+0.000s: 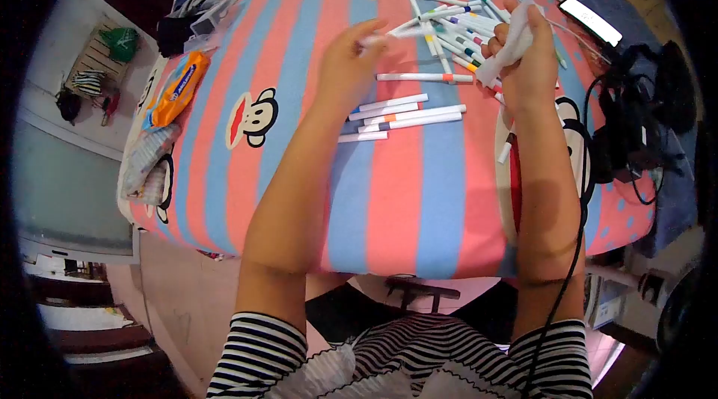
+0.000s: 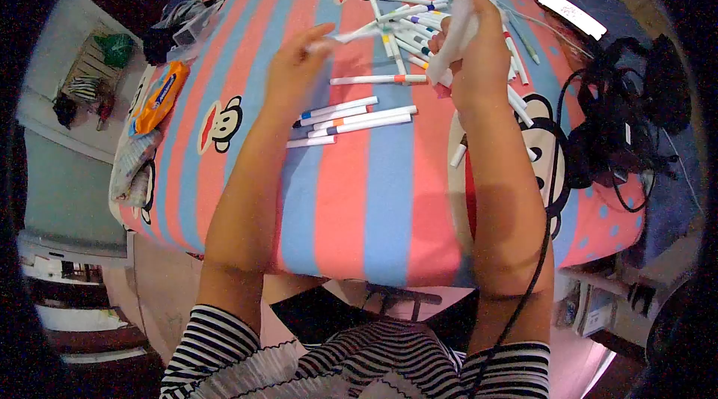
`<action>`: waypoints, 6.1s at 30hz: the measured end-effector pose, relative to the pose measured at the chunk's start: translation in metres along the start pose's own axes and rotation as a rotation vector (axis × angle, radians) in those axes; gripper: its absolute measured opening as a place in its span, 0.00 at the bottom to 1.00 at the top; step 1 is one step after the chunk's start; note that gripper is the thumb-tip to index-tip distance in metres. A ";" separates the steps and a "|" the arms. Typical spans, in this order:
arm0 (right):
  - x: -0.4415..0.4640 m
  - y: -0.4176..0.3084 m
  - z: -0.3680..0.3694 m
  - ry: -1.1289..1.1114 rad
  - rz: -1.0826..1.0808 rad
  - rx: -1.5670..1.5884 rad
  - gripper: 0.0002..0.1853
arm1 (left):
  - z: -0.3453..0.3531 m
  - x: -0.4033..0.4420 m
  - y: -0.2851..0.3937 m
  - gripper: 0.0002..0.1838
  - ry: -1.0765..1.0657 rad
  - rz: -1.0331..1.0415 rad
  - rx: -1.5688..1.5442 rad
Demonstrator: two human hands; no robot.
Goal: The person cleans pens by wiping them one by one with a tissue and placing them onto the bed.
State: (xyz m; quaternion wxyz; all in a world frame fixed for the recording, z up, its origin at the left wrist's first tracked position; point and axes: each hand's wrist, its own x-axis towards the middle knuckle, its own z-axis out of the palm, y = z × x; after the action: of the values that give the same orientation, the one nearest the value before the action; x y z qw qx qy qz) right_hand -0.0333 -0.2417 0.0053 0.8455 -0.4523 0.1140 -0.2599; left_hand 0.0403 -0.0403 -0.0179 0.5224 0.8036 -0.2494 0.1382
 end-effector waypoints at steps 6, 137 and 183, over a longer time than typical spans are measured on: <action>0.005 -0.007 -0.005 0.062 0.096 0.217 0.20 | -0.008 -0.017 0.022 0.12 -0.069 -0.010 0.241; -0.001 0.017 0.005 -0.173 -0.080 0.077 0.17 | -0.010 -0.052 0.073 0.18 -0.124 -0.167 -0.494; -0.005 0.011 0.007 -0.271 0.002 0.121 0.17 | 0.009 -0.176 0.221 0.12 -0.608 0.536 -1.614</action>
State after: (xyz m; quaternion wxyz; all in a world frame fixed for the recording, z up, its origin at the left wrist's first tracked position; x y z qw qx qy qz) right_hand -0.0311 -0.2288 -0.0005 0.8792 -0.4313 -0.0167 -0.2019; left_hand -0.2276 -0.0764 0.0637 0.7893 0.1094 -0.5767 -0.1802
